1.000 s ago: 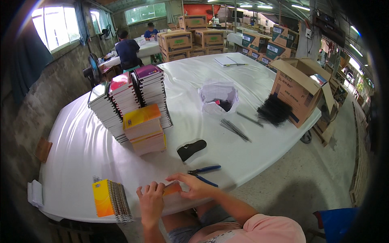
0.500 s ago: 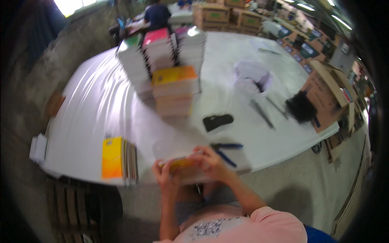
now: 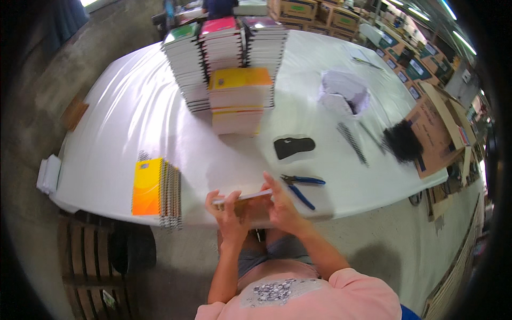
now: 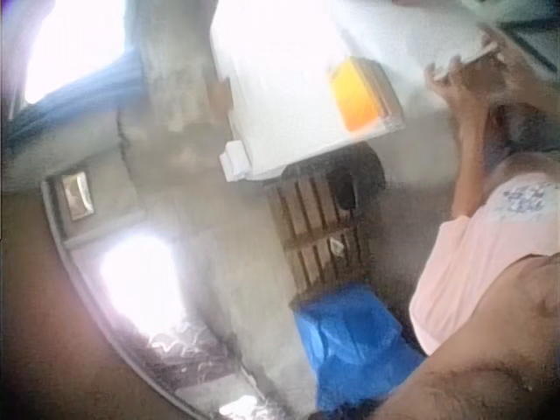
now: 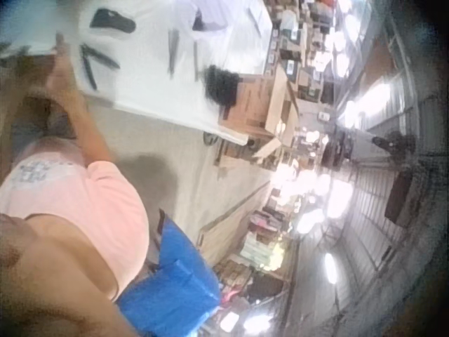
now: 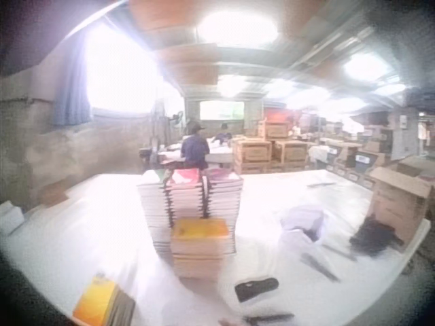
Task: The person takes a spiral-bound notebook from a pile and uses a pair of pliers to trim and crimp the ends of the wire binding, placing the finished notebook aside.
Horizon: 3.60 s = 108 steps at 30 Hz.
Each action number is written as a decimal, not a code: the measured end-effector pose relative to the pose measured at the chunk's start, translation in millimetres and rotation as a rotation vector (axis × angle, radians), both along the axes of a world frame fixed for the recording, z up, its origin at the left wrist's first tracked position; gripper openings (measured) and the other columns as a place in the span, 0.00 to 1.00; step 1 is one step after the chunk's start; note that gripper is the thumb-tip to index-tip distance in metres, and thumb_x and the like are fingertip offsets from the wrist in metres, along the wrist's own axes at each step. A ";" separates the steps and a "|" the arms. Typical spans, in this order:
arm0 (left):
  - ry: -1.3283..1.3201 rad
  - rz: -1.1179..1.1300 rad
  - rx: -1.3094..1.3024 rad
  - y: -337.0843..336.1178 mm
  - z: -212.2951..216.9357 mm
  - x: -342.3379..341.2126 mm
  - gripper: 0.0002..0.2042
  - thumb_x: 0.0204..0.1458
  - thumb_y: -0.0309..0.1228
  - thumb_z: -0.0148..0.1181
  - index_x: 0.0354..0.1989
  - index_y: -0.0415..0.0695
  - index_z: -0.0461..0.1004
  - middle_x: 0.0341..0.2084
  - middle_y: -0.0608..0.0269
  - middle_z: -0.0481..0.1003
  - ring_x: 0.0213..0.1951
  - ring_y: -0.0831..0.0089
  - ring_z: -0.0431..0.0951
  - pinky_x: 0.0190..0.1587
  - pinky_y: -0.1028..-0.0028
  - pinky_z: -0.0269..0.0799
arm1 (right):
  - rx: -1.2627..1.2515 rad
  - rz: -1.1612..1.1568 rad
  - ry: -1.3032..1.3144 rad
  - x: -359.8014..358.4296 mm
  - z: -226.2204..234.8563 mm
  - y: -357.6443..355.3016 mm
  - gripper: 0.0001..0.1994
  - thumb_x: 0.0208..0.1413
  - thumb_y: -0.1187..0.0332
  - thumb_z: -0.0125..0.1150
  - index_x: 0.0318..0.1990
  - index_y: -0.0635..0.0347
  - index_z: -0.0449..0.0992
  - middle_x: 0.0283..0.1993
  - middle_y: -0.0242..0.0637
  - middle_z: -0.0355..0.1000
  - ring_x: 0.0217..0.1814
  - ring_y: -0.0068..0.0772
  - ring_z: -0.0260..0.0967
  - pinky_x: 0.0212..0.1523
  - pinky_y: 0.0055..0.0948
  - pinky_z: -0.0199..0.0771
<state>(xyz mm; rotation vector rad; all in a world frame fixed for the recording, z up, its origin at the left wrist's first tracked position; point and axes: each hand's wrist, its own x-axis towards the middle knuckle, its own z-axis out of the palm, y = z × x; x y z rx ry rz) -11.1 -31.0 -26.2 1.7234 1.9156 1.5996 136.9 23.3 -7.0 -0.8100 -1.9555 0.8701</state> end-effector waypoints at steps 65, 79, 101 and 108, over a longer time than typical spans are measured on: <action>0.527 0.152 0.047 17.7 16.5 -2.1 0.25 0.31 0.57 0.66 0.26 0.50 0.69 0.29 0.67 0.66 0.37 0.64 0.66 0.43 0.51 0.56 | -0.070 0.216 -0.298 37.0 55.1 24.7 0.13 0.58 0.67 0.52 0.50 0.58 0.71 0.31 0.40 0.71 0.28 0.32 0.68 0.31 0.28 0.68; 0.442 0.018 0.111 17.7 23.2 -7.1 0.24 0.27 0.50 0.72 0.25 0.47 0.67 0.31 0.63 0.66 0.36 0.63 0.65 0.39 0.62 0.55 | 0.001 -0.121 -0.636 78.9 12.7 148.5 0.20 0.46 0.79 0.53 0.48 0.48 0.71 0.44 0.44 0.72 0.52 0.47 0.67 0.55 0.41 0.59; 0.318 -0.032 0.128 21.7 20.2 -11.5 0.21 0.27 0.40 0.71 0.25 0.44 0.67 0.42 0.54 0.66 0.41 0.54 0.64 0.43 0.57 0.59 | -0.419 0.804 0.158 33.0 40.8 86.4 0.14 0.46 0.69 0.58 0.40 0.65 0.79 0.45 0.47 0.75 0.49 0.42 0.72 0.53 0.32 0.68; 0.323 -0.064 0.171 24.7 15.1 -16.3 0.22 0.27 0.45 0.72 0.24 0.45 0.67 0.44 0.54 0.67 0.45 0.54 0.65 0.47 0.56 0.58 | -0.258 0.645 -0.082 26.5 38.0 87.2 0.24 0.31 0.85 0.47 0.39 0.63 0.79 0.44 0.43 0.76 0.48 0.38 0.73 0.52 0.30 0.69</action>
